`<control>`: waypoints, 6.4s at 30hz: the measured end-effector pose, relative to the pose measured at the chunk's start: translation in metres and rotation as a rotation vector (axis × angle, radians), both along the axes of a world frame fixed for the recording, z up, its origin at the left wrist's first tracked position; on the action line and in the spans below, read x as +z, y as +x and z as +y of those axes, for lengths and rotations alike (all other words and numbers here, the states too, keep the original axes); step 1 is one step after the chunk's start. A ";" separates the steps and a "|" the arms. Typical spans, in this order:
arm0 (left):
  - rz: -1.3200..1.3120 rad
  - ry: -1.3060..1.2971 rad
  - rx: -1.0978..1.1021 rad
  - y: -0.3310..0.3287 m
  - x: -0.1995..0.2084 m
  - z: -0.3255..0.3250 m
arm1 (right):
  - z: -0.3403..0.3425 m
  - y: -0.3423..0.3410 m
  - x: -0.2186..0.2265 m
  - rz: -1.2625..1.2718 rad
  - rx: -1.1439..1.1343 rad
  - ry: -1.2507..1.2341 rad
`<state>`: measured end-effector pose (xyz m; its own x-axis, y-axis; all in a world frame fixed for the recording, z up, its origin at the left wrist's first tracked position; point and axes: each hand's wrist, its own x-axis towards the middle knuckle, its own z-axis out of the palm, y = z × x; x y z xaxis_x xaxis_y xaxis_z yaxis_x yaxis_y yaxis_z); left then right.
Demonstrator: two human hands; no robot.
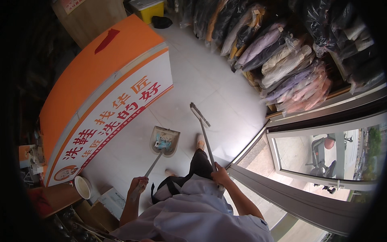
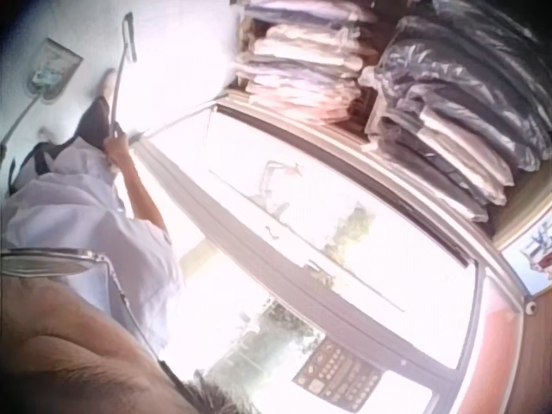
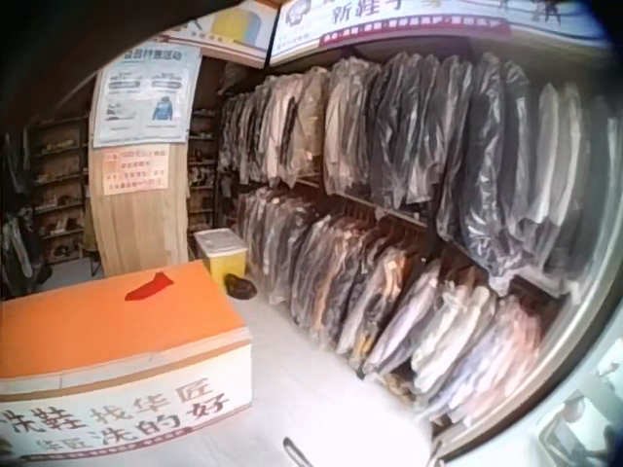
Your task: The person sweeps the tiled floor of a cluttered shop using a broom and dustpan, gathering small debris into the dustpan. They move around the room, sweeping near shelves, a counter, and the entrance, then empty the dustpan contents into a black trash bag.
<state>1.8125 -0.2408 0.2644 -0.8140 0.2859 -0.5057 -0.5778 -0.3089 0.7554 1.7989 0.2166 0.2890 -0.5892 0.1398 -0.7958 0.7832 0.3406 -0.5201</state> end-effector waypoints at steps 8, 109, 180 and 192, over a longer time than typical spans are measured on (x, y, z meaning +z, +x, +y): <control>-0.609 0.634 0.237 -0.186 -0.059 0.129 | 0.123 -0.121 -0.013 -0.107 -0.184 -0.034; -0.876 0.503 1.254 -0.553 -0.306 0.436 | 0.182 -0.758 -0.183 -0.101 1.723 0.464; -0.559 0.820 1.024 -1.267 0.031 0.220 | 0.080 -1.382 0.032 -0.237 0.364 -0.202; -0.445 0.863 1.332 -1.427 0.038 0.043 | -0.169 -1.635 0.052 -0.157 0.708 -0.152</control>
